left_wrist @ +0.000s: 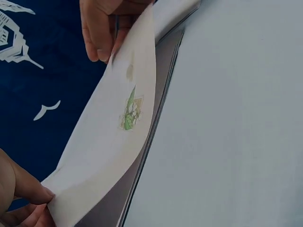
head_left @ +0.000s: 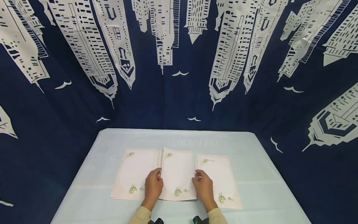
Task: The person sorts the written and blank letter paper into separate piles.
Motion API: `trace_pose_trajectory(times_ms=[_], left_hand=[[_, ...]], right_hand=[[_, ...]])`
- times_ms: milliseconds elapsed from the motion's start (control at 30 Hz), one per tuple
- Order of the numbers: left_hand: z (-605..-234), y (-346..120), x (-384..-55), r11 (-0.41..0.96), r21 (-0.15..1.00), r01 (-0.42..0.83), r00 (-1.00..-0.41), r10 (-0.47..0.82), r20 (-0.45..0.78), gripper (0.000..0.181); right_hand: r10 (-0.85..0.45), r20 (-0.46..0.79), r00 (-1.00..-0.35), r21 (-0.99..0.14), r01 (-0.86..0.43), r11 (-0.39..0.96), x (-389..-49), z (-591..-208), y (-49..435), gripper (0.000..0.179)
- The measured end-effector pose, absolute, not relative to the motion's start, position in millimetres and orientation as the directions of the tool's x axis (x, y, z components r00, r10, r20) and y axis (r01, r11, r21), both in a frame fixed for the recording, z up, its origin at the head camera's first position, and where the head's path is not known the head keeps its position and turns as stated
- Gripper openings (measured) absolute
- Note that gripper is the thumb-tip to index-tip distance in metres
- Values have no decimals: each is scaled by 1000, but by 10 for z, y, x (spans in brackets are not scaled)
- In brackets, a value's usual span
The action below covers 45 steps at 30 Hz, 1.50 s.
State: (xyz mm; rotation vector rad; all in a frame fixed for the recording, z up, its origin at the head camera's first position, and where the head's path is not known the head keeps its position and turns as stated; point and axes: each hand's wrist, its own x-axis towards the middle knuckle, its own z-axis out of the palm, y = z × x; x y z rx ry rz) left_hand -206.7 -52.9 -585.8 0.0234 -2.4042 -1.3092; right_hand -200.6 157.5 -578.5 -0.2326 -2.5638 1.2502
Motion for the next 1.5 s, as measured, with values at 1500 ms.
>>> trace_pose_trajectory(times_ms=[1500], left_hand=[[-5795,-2290,-2098,702,696,-152,-927,-346,146,22]], right_hand=[[-111,-3,-994,-828,-60,558,-2448,-5781,60,26]])
